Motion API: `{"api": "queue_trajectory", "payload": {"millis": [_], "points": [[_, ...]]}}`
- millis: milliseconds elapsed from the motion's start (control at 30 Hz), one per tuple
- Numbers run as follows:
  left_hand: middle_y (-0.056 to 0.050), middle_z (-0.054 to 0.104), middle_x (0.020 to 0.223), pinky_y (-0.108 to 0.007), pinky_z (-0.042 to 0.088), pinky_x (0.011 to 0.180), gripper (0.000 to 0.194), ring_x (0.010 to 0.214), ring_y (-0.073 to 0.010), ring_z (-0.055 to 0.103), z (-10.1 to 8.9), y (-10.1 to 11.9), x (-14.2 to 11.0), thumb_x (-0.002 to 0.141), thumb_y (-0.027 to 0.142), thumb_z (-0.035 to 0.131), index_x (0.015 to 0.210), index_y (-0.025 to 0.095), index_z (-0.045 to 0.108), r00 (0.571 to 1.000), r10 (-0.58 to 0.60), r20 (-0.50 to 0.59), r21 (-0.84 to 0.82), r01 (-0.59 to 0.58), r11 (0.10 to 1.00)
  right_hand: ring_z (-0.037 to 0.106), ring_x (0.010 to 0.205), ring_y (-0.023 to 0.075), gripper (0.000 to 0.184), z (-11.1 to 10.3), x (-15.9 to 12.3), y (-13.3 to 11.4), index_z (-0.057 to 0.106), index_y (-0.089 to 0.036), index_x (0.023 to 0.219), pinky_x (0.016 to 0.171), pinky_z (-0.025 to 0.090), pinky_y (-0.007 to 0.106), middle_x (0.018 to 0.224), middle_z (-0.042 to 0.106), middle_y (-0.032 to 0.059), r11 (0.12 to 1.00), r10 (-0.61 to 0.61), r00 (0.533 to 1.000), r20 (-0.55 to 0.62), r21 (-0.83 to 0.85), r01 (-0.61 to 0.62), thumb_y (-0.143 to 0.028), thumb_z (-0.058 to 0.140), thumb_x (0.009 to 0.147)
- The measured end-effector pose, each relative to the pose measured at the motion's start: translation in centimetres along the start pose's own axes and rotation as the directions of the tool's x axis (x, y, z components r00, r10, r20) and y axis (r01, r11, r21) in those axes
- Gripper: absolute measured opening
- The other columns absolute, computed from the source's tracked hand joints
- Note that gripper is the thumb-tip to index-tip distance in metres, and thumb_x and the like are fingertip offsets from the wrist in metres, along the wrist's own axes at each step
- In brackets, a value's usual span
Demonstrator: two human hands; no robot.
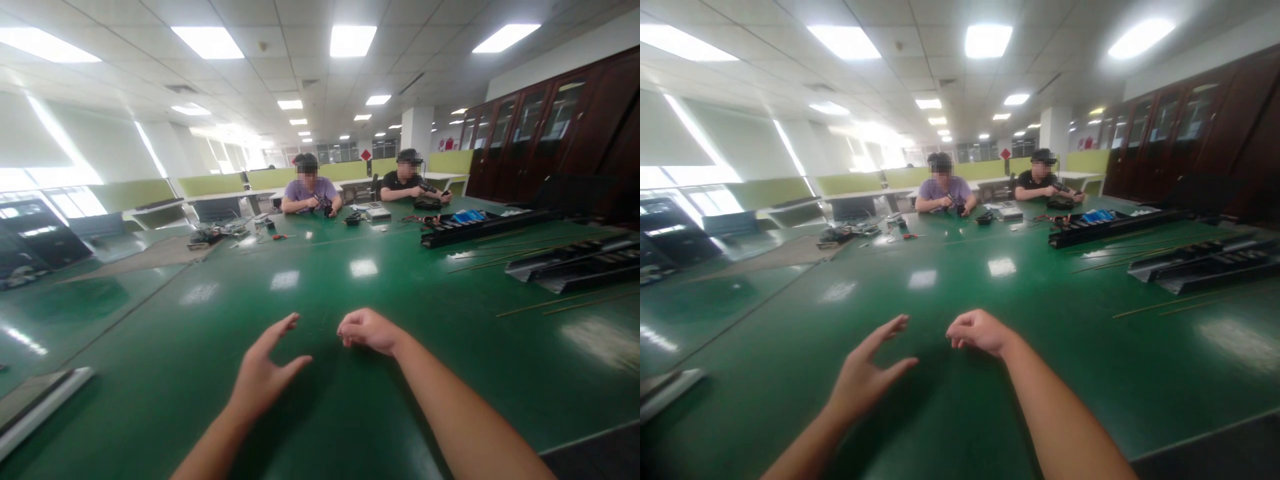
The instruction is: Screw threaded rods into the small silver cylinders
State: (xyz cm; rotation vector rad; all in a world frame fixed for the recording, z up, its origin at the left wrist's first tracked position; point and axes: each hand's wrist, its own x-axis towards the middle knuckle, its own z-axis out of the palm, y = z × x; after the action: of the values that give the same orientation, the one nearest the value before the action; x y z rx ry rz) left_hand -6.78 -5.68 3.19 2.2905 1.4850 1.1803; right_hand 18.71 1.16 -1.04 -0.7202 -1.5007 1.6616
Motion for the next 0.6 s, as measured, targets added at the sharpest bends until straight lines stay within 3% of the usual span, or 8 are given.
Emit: {"api": "queue_trajectory", "payload": {"millis": [33,100,200,267,367,467,600], "points": [[-0.008,0.059,0.134,-0.045,0.046,0.107,0.075,0.121,-0.027,0.058,1.8,0.6,0.8,0.071,0.038,0.08,0.138,0.025,0.049,0.996,0.031,0.087,-0.069,-0.025,0.997,0.058,0.06,0.0118,0.038,-0.1,0.0,0.1,0.069,-0.011,0.079,0.058,0.04,0.023,0.067,0.067,0.0034,1.0,-0.003,1.0,0.014,0.018,0.003,-0.047,0.079,0.069],[-0.007,0.061,0.132,-0.043,0.045,0.108,0.065,0.122,-0.025,0.058,4.7,1.9,1.8,0.075,0.032,0.076,0.135,0.026,0.052,0.986,0.081,0.146,-0.188,-0.053,0.981,0.059,0.063,0.0129,0.041,-0.2,0.0,0.1,0.07,-0.011,0.079,0.063,0.043,0.026,0.07,0.067,0.0039,0.998,-0.017,0.999,0.036,0.062,0.015,-0.05,0.08,0.068],[-0.007,0.07,0.117,-0.041,0.051,0.101,0.032,0.109,-0.0242,0.065,6.9,3.7,2.3,0.082,0.027,0.069,0.113,0.025,0.07,0.993,0.097,0.059,-0.307,-0.075,0.949,0.059,0.068,0.0133,0.046,0.0,0.1,0.2,0.07,-0.011,0.078,0.069,0.045,0.028,0.074,0.066,0.0036,0.99,-0.04,0.998,0.052,0.134,0.033,-0.054,0.08,0.066],[-0.007,0.072,0.111,-0.04,0.053,0.097,0.022,0.104,-0.0242,0.068,7.3,4.6,2.2,0.083,0.025,0.066,0.103,0.024,0.074,0.998,0.065,-0.025,-0.332,-0.07,0.941,0.058,0.069,0.0129,0.047,0.3,0.1,0.1,0.07,-0.012,0.081,0.07,0.045,0.027,0.076,0.065,0.0032,0.984,-0.046,0.997,0.059,0.174,0.035,-0.055,0.08,0.066],[-0.006,0.074,0.105,-0.038,0.056,0.092,0.019,0.098,-0.0231,0.069,6.9,5.4,2.2,0.083,0.024,0.064,0.1,0.023,0.075,0.996,0.035,-0.077,-0.311,-0.057,0.949,0.056,0.064,0.0114,0.05,0.6,0.2,0.1,0.071,-0.011,0.084,0.069,0.046,0.028,0.075,0.065,0.0034,0.978,-0.041,0.996,0.079,0.209,0.023,-0.058,0.077,0.069],[-0.006,0.075,0.098,-0.035,0.058,0.086,0.021,0.091,-0.0223,0.071,5.4,5.3,2.1,0.085,0.03,0.064,0.1,0.021,0.074,0.996,-0.004,-0.094,-0.25,-0.019,0.968,0.045,0.05,0.0067,0.05,0.4,0.3,0.2,0.072,-0.009,0.085,0.064,0.046,0.028,0.074,0.068,0.0058,0.981,-0.019,0.994,0.109,0.195,-0.002,-0.058,0.071,0.076],[-0.003,0.076,0.094,-0.035,0.057,0.089,0.031,0.089,-0.0225,0.071,0.5,3.0,0.7,0.081,0.044,0.069,0.103,0.022,0.073,0.967,-0.096,-0.236,-0.103,0.074,0.992,0.027,0.039,0.0012,0.042,-0.6,0.5,0.5,0.071,-0.011,0.094,0.062,0.045,0.027,0.078,0.072,0.0056,0.994,0.021,0.998,0.064,0.107,-0.028,-0.052,0.063,0.085]]}}
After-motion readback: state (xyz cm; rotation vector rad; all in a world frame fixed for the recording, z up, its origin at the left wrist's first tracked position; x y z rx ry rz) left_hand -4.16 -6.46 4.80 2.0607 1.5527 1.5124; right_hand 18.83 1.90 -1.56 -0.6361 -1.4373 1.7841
